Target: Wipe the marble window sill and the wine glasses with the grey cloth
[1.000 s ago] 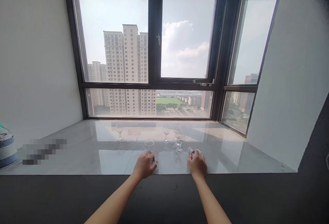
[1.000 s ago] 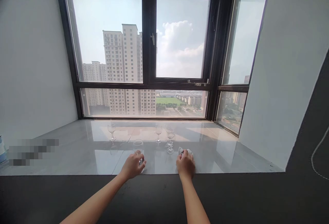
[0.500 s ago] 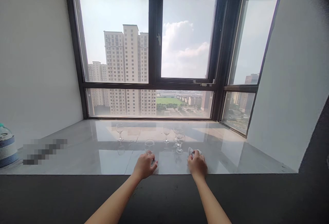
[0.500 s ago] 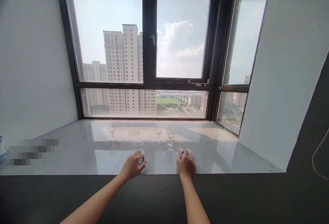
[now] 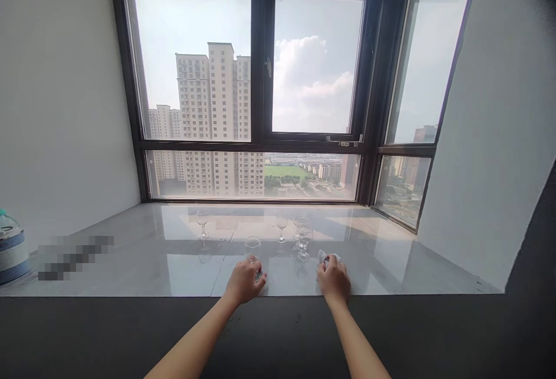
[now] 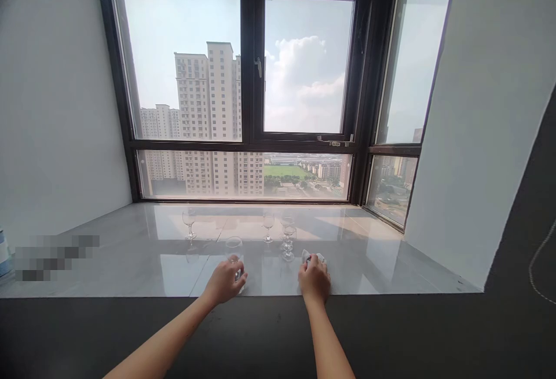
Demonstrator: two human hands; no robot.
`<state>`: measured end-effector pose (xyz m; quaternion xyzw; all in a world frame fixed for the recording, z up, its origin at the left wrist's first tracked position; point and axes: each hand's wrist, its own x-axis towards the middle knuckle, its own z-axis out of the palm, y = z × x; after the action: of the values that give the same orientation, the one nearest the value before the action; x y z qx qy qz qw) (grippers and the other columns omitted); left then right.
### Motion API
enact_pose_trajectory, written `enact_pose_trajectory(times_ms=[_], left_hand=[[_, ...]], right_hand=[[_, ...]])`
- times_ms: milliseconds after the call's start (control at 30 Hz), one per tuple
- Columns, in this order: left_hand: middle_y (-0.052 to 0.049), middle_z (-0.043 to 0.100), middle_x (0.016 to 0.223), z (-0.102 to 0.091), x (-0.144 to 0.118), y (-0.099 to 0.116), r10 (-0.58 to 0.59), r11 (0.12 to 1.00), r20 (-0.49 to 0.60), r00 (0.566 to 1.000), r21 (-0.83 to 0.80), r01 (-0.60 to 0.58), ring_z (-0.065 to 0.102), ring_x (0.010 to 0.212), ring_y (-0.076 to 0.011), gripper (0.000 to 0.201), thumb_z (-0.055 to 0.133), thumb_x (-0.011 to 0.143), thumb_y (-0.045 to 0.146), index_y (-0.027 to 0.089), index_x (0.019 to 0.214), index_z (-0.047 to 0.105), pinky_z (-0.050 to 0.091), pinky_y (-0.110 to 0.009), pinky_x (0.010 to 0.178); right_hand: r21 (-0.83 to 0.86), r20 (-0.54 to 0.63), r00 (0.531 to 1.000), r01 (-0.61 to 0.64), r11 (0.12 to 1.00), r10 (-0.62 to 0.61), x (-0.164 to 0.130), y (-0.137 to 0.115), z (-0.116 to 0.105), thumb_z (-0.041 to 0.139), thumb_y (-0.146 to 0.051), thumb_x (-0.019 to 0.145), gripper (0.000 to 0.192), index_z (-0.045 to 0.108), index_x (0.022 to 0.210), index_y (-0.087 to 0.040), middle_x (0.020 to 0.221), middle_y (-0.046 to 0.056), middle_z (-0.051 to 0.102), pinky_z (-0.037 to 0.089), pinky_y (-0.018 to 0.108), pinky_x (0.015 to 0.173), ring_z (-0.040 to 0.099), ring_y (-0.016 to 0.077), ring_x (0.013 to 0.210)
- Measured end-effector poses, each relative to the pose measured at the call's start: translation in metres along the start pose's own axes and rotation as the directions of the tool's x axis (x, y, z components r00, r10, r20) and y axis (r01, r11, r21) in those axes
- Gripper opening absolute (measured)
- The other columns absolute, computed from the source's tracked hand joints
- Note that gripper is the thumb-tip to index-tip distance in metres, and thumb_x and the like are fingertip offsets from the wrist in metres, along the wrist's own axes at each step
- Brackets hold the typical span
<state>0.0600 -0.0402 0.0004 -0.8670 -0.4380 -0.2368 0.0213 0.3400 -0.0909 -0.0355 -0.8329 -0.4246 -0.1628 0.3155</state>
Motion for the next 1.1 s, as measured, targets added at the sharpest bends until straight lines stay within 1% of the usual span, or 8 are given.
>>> enact_pose_trajectory(times_ms=[200,400,800,967,1100], left_hand=[[-0.007,0.060,0.097,0.0001,-0.0002,0.0000,0.000,1.000,0.010,1.000,-0.001,0.000,0.059,0.082,-0.0197,0.026,0.047,0.089,0.040,0.020,0.087,0.063,0.039,-0.031,0.073],[-0.007,0.059,0.094,0.0017,0.0002,-0.0014,0.018,1.000,0.001,1.000,0.011,-0.018,0.057,0.076,-0.0183,0.027,0.045,0.090,0.042,0.020,0.085,0.062,0.038,-0.030,0.070],[-0.008,0.059,0.098,0.0017,0.0001,-0.0017,0.012,1.000,0.005,1.000,0.019,-0.012,0.057,0.079,-0.0187,0.027,0.045,0.090,0.041,0.020,0.086,0.062,0.039,-0.030,0.072],[-0.008,0.059,0.099,0.0040,0.0005,-0.0039,0.026,0.999,-0.011,1.000,0.023,-0.026,0.058,0.080,-0.0193,0.027,0.046,0.089,0.041,0.020,0.086,0.062,0.038,-0.030,0.071],[-0.007,0.058,0.097,0.0057,0.0010,-0.0045,0.026,1.000,-0.010,1.000,0.018,-0.026,0.056,0.077,-0.0179,0.026,0.046,0.089,0.041,0.020,0.085,0.060,0.038,-0.029,0.070]], right_hand=[[0.019,0.011,1.000,0.007,1.000,-0.008,-0.0005,-0.0005,-0.0027,0.045,-0.025,0.089,0.020,0.053,0.106,-0.019,0.097,0.009,0.062,0.034,0.028,0.070,0.055,0.0223,0.095],[0.021,0.019,1.000,-0.008,1.000,0.008,-0.0007,-0.0028,-0.0061,0.047,-0.024,0.087,0.021,0.053,0.107,-0.019,0.100,0.010,0.063,0.035,0.029,0.072,0.055,0.0227,0.098],[0.012,-0.002,1.000,-0.010,1.000,0.010,0.0005,-0.0003,0.0009,0.048,-0.025,0.087,0.021,0.054,0.107,-0.018,0.098,0.009,0.063,0.035,0.029,0.072,0.055,0.0223,0.096],[0.016,0.007,1.000,-0.018,1.000,0.018,0.0004,-0.0011,-0.0009,0.047,-0.025,0.088,0.022,0.054,0.107,-0.018,0.098,0.009,0.063,0.035,0.029,0.073,0.055,0.0224,0.096],[0.015,0.016,1.000,-0.016,1.000,0.016,0.0001,-0.0017,-0.0031,0.047,-0.025,0.088,0.022,0.054,0.107,-0.018,0.100,0.009,0.064,0.035,0.029,0.073,0.055,0.0225,0.097]])
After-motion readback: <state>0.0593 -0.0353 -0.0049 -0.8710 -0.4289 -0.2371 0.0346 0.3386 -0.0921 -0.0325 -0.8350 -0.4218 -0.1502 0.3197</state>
